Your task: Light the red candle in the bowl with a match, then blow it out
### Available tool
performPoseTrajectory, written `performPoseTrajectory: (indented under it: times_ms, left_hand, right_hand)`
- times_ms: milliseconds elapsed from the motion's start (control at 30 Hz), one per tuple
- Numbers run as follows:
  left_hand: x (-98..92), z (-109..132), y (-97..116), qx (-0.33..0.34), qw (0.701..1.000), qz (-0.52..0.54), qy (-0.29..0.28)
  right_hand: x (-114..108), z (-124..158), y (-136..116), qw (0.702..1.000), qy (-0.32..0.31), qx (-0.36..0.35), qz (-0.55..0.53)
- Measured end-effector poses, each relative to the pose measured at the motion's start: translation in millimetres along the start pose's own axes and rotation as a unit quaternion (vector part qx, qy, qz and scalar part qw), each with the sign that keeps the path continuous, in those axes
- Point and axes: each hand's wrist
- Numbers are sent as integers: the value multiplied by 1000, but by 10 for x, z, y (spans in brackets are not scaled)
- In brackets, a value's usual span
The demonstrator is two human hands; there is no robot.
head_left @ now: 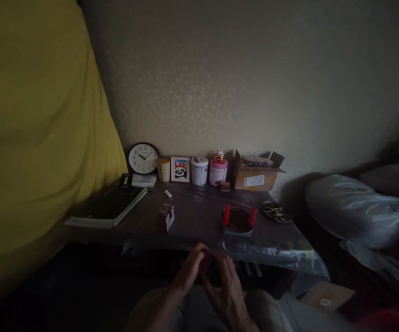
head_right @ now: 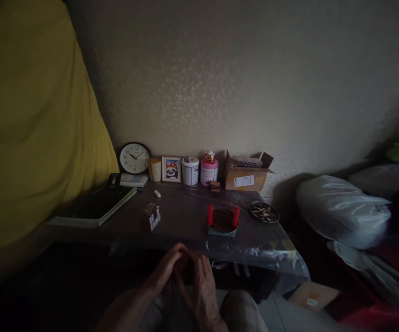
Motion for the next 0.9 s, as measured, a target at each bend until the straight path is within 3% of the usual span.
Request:
performPoseTrajectory:
  times_ms: [233,433,567,700,900]
  left_hand:
    - [-30,110,207,33,996,-80,1]
    - [14,208,340,47,991,-101,-79]
    - [23,211,343,46,993,-97,-58]
    - [12,201,325,36,996,-71,-43]
    - [-3,143,214,28,999,5,-32]
  right_hand:
    - [-137,-63,80,997,40,38,-50]
    - [-280,-90,141,990,45,100,-94]
    - [-325,-58,115,981,33,144,-127]
    - [-341,-32,177,955,42,192,-220]
    - [-396,-37,351,889,149,264,-343]
Point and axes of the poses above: each hand's wrist, its own z-axis away from the middle knuckle, its own x-axis out of the palm, y = z × x, and after that the axes turned 9 degrees about -z, right-handed
